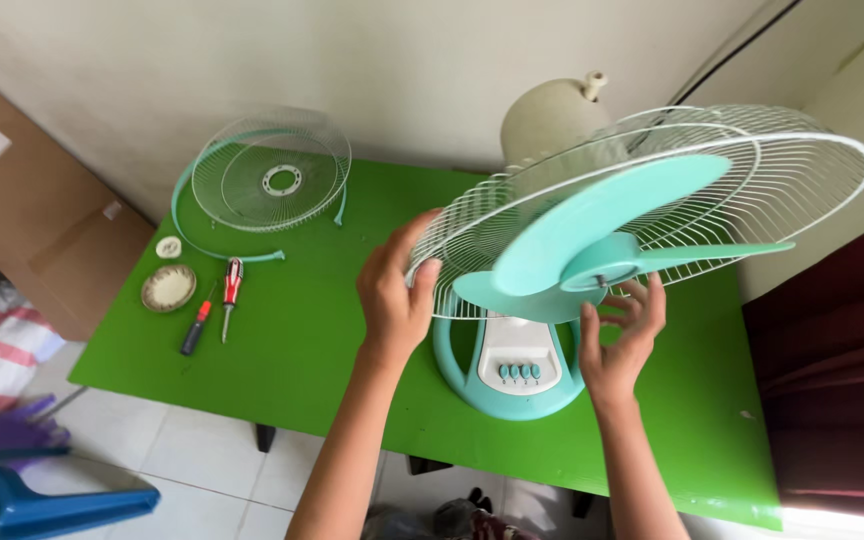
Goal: The person assembles a teal table fan on a green table. They attach the fan blades to the motor hub, secure the front grille, and tighten the screws using a screwdriver. The fan is fully assembled by the end of the clip.
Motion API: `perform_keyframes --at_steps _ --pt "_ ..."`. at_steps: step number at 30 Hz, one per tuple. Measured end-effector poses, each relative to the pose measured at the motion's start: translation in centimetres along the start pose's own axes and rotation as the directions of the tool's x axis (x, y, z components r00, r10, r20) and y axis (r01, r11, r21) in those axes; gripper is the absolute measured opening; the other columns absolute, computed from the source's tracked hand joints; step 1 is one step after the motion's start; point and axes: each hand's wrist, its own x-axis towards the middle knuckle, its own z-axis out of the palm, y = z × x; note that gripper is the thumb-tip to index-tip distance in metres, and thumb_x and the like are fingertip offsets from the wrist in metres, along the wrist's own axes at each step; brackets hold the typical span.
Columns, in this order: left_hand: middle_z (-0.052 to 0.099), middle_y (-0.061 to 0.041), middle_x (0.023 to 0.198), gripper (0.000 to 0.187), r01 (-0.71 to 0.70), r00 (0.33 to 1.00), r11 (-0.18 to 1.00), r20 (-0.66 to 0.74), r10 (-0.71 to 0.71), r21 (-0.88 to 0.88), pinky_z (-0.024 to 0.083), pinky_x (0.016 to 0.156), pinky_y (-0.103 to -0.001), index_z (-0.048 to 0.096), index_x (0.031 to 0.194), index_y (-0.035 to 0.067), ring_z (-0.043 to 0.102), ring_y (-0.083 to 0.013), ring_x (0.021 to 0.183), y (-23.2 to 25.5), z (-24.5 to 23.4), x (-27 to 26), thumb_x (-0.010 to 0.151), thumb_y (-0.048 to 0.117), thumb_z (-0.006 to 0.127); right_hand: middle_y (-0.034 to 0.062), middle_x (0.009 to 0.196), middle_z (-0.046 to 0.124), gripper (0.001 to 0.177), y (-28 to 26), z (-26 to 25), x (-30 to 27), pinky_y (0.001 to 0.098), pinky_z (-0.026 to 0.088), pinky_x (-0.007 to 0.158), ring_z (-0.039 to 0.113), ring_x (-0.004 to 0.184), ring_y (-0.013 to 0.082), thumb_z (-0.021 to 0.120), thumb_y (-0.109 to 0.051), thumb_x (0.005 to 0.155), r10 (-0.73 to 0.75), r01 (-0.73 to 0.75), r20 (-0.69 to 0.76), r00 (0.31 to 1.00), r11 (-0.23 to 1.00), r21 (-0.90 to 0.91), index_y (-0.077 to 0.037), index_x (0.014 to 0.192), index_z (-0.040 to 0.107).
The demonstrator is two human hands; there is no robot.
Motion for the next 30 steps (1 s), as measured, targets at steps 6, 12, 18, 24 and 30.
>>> perform_keyframes --at_steps 6,12,18,24,30 --pt "0.059 -0.017 0.147 0.061 0.03 0.981 0.999 0.189 -0.033 0.015 0.052 0.109 -0.046 0.044 0.154 0.011 0.062 -0.0359 0.132 -2.2 -1.3 -3.8 0.107 0.047 0.055 0.0193 0.149 0.037 0.074 -1.8 0.1 -5.4 0.0312 0.053 0.079 0.061 0.108 0.0255 0.07 0.002 0.1 -0.017 0.01 -0.05 0.999 0.991 -0.131 -0.005 0.157 0.023" --pt "0.034 -0.017 0.165 0.081 0.071 0.874 0.995 0.476 -0.098 0.074 0.04 0.116 -0.052 0.026 0.162 0.011 0.041 -0.0388 0.148 -3.7 -8.3 -9.6 0.102 0.063 0.043 0.0186 0.149 0.034 0.07 -7.2 3.5 -11.0 0.0308 0.053 0.077 0.062 0.107 0.0249 0.071 0.002 0.098 0.038 -0.042 -0.031 0.999 0.99 -0.133 -0.006 0.153 0.028" --pt "0.038 -0.016 0.164 0.077 0.202 0.825 0.979 0.541 -0.162 -0.015 0.04 0.119 -0.05 0.028 0.161 0.012 0.041 -0.0381 0.15 -5.3 -18.4 -16.6 0.104 0.061 0.045 0.0186 0.147 0.034 0.072 -15.4 8.1 -17.2 0.033 0.053 0.078 0.063 0.111 0.0257 0.074 0.001 0.092 0.062 -0.057 0.037 0.997 0.989 -0.135 -0.006 0.151 0.033" --pt "0.037 -0.016 0.163 0.075 0.296 0.763 0.952 0.62 -0.184 -0.082 0.038 0.117 -0.05 0.031 0.159 0.01 0.04 -0.0373 0.149 -4.7 -25.6 -21.0 0.102 0.054 0.052 0.0198 0.147 0.038 0.072 -23.6 11.7 -20.5 0.034 0.054 0.08 0.061 0.111 0.0263 0.075 0.0 0.089 0.065 -0.034 0.149 0.987 0.979 -0.201 -0.007 0.148 0.036" --pt "0.039 -0.012 0.162 0.074 0.46 0.709 0.886 0.629 -0.32 -0.068 0.044 0.112 -0.047 0.033 0.157 0.013 0.049 -0.0335 0.141 -6.2 -30.0 -21.8 0.099 0.056 0.051 0.0179 0.144 0.041 0.067 -27.2 15.5 -21.3 0.0368 0.054 0.084 0.061 0.112 0.0269 0.076 -0.005 0.088 0.066 -0.004 0.321 0.945 0.982 -0.188 -0.007 0.145 0.041"
